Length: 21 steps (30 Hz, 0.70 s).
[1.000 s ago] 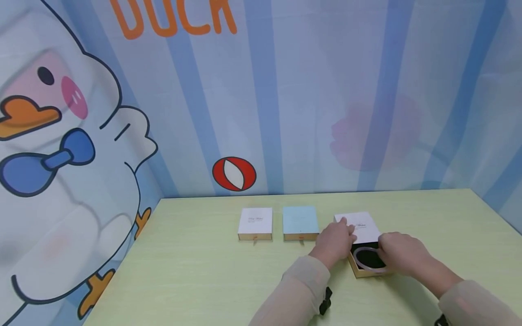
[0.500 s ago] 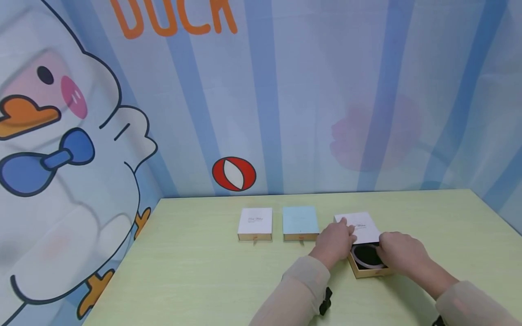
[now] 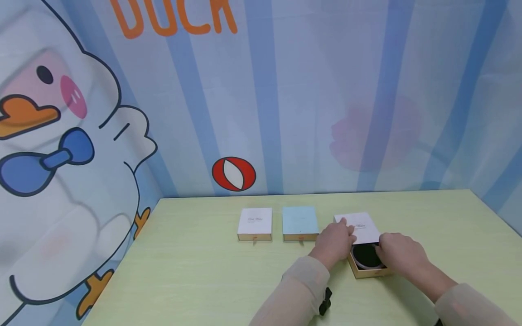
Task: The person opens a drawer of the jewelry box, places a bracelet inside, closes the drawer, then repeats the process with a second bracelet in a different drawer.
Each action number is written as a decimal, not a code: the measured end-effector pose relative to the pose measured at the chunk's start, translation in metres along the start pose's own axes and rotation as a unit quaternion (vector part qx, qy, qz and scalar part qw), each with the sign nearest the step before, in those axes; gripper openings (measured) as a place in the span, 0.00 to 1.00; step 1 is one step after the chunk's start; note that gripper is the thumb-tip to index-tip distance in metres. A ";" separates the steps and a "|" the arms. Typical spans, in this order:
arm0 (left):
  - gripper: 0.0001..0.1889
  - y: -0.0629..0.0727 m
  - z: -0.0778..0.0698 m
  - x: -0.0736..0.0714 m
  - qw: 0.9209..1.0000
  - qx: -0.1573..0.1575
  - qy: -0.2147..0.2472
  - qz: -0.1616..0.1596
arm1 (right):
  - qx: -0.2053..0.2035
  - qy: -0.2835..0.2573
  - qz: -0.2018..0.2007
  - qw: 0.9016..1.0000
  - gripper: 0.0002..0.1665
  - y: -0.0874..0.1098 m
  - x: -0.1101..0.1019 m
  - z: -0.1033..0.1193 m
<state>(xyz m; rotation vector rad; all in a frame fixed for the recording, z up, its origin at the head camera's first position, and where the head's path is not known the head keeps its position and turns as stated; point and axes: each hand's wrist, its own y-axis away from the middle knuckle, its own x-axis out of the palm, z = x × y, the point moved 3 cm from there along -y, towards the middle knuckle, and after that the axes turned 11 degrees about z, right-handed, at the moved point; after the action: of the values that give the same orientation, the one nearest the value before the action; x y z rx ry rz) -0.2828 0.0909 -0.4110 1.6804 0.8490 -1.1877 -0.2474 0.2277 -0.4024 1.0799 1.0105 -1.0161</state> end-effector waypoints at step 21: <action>0.21 0.001 0.001 0.000 1.000 -0.002 0.028 0.004 | -0.147 -0.042 0.062 0.986 0.44 0.003 -0.010 -0.020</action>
<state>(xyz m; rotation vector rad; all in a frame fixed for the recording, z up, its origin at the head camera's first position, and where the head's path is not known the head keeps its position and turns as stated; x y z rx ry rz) -0.2824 0.0900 -0.4110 1.7194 0.8761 -1.1379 -0.2496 0.2491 -0.3954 0.8387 0.9769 -0.7777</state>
